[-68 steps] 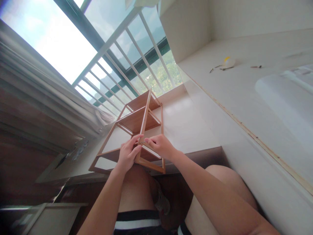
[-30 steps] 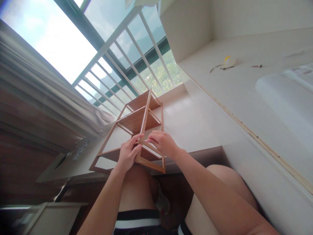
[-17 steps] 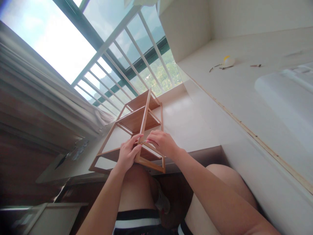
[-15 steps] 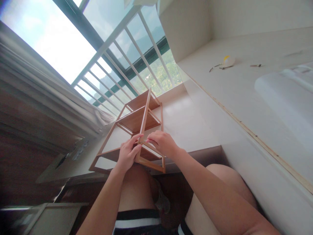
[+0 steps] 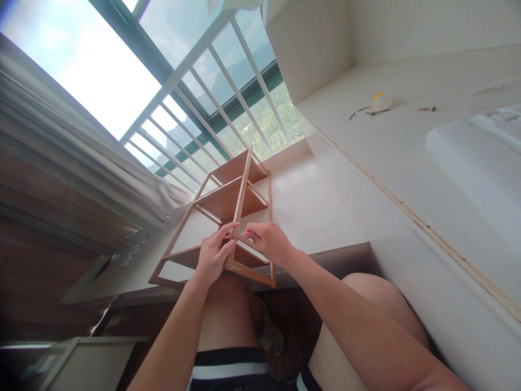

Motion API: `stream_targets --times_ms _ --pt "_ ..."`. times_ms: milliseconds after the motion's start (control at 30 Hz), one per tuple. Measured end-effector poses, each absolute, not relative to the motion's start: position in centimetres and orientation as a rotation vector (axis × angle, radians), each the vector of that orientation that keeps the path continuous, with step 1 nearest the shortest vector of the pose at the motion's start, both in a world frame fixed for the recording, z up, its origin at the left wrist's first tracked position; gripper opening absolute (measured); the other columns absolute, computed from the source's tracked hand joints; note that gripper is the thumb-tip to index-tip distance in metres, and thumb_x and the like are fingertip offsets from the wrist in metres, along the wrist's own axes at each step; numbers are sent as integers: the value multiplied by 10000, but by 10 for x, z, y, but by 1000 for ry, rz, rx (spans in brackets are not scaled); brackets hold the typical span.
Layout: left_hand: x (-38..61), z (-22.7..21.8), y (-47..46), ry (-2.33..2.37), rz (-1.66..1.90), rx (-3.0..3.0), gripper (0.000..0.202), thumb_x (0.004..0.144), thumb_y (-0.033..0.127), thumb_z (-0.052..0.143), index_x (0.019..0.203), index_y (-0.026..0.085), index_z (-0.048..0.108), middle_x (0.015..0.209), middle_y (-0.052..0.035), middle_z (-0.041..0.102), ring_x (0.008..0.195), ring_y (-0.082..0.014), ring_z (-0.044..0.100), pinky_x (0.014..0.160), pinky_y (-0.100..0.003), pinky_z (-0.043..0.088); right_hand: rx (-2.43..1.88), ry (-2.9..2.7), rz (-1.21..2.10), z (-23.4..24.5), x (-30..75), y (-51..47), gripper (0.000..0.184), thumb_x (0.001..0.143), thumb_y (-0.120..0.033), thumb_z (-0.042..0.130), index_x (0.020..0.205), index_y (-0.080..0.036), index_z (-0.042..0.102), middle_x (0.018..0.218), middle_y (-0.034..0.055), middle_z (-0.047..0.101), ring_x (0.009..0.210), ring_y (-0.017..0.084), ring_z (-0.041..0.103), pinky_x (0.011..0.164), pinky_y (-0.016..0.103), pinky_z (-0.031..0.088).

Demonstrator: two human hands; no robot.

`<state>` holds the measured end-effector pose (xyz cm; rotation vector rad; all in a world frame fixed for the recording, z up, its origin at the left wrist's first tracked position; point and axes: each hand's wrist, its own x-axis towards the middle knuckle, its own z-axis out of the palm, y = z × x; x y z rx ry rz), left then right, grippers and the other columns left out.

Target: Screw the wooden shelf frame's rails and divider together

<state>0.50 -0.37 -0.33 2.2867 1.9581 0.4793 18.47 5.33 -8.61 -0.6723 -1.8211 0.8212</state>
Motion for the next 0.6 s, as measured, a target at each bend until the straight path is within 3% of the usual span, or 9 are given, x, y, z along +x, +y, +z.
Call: stream_targets --times_ms 267,433,600 --pt "8 -1 -5 1950 489 2262 411 900 398 473 1294 336 573 1080 9 693 1082 -184 591 990 -334 405 -597 -1861 813 -87 189 60 295 962 -374 510 822 -157 651 735 18 653 651 101 551 651 212 381" --pt "8 -2 -5 1962 504 2262 410 898 386 477 1292 333 577 1070 8 695 1072 -181 591 995 -331 399 -453 -1957 693 -91 194 67 207 957 -288 524 946 -151 679 892 66 695 814 140 611 756 247 445" --pt "7 -3 -5 1950 520 2269 406 898 385 484 1292 347 575 1040 20 695 1062 -173 596 969 -318 411 -414 -1969 547 -92 194 69 227 963 -199 480 1030 -164 694 914 71 705 827 149 603 775 270 468"
